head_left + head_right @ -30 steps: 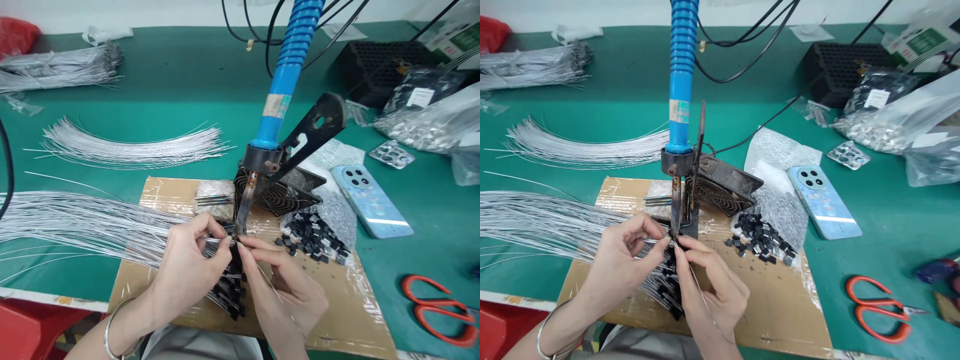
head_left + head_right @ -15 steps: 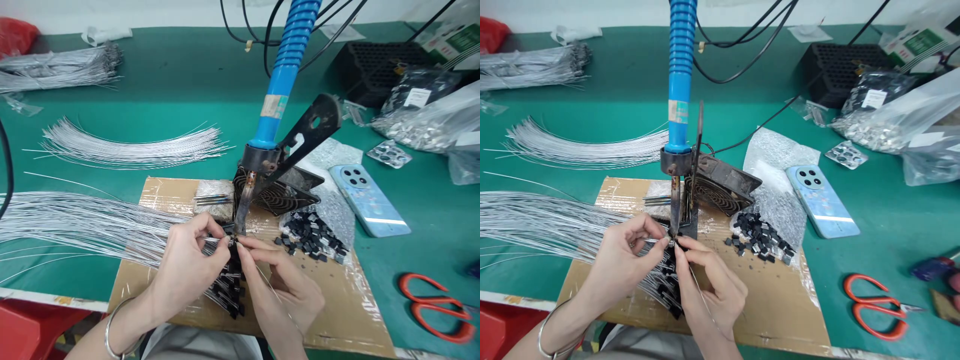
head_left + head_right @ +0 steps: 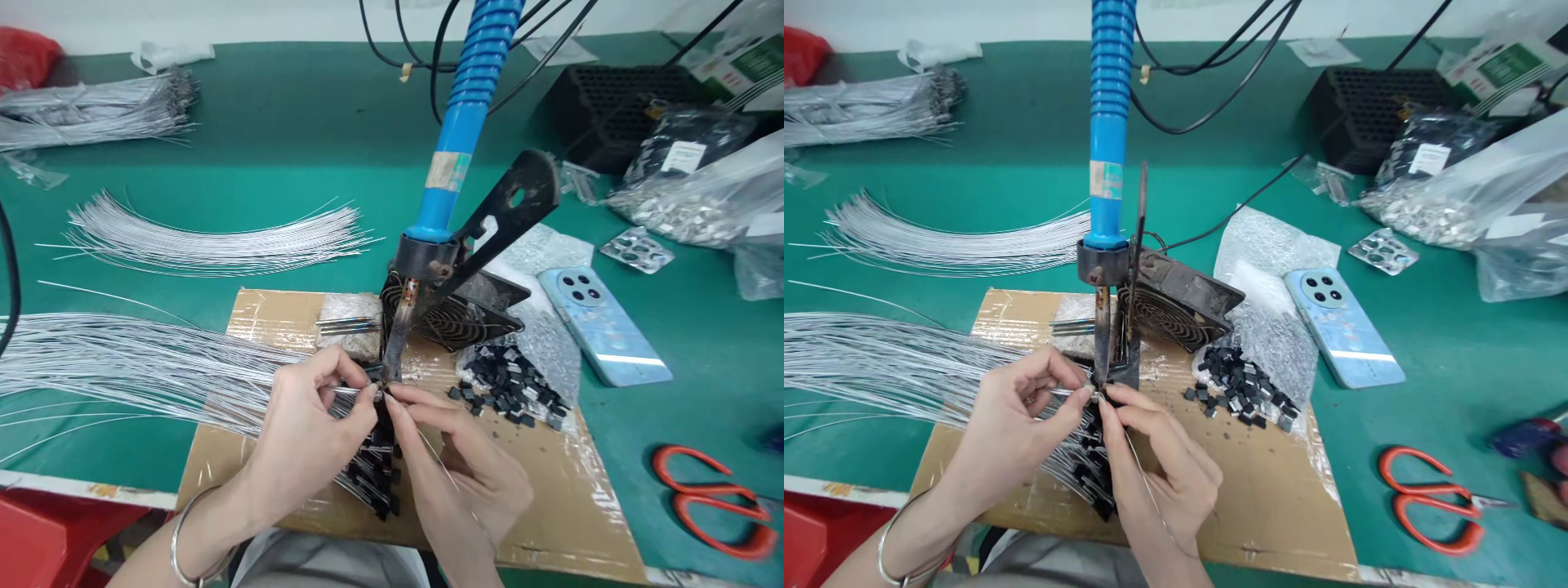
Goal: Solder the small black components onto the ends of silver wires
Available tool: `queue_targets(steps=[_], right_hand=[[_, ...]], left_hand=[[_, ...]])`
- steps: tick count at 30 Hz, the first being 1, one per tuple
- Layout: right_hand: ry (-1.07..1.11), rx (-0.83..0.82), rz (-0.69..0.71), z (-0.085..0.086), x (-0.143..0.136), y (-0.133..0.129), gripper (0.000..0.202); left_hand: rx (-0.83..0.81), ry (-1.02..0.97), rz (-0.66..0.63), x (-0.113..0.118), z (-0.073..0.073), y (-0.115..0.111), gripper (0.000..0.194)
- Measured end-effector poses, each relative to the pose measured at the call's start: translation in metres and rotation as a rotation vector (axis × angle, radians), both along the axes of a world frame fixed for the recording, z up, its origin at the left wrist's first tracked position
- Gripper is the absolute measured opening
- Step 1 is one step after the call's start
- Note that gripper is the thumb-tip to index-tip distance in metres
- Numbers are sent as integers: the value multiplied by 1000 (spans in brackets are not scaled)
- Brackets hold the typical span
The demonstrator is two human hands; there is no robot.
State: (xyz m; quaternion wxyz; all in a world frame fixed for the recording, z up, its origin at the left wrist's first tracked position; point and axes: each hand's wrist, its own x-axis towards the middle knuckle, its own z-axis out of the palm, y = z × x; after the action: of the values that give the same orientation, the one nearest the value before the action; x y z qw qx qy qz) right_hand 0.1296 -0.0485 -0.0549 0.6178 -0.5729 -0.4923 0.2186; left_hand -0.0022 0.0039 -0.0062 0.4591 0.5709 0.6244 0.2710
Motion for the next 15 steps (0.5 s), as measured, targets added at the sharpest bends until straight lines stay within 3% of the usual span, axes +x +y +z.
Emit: queue_targets(steps=[15], right_hand=[[96, -43, 32, -5, 1, -5, 15]], left_hand=[[17, 4, -12, -1, -4, -1, 11]])
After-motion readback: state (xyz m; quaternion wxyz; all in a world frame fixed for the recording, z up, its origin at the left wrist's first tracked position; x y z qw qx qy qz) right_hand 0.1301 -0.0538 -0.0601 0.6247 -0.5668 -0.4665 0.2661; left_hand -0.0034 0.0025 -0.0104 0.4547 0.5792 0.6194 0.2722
